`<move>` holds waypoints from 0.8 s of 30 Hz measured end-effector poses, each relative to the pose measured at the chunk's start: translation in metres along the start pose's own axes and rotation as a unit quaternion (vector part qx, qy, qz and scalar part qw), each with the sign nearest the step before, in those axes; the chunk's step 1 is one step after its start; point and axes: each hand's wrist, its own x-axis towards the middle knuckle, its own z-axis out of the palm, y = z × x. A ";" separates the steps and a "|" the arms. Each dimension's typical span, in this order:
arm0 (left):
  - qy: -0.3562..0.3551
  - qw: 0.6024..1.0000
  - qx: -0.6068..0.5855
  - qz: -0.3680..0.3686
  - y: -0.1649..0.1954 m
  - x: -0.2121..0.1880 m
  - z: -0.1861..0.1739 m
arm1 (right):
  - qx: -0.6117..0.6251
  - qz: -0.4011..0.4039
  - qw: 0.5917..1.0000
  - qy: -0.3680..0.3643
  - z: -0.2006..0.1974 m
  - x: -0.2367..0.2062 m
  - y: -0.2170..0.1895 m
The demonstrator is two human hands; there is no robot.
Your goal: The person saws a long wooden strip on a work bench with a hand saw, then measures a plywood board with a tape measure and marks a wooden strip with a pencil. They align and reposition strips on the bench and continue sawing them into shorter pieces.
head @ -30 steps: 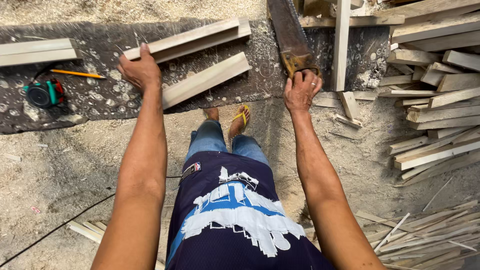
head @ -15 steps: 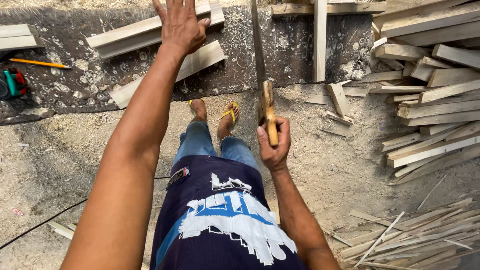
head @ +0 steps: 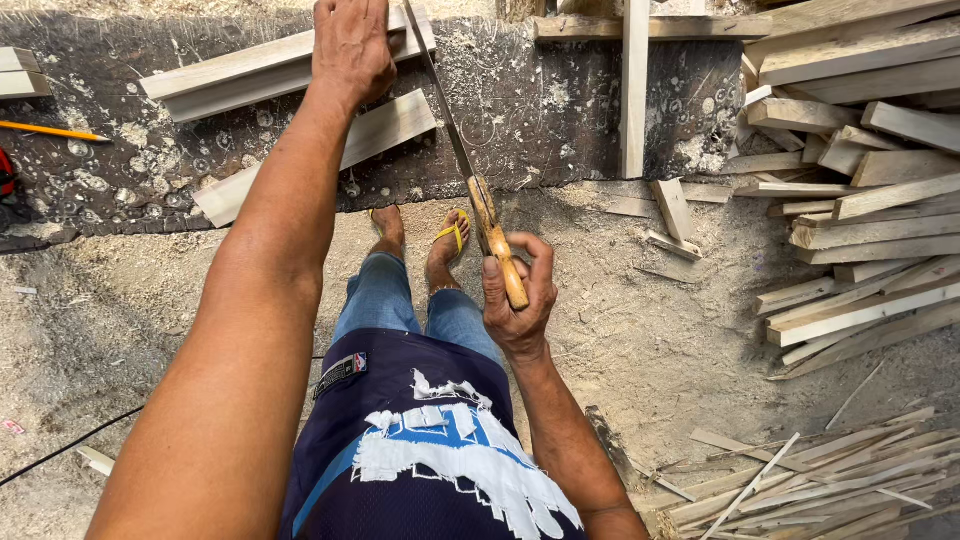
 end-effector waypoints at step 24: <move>0.065 0.997 0.030 -0.015 -0.008 0.008 0.014 | -0.057 0.036 0.997 -0.049 0.028 0.044 0.014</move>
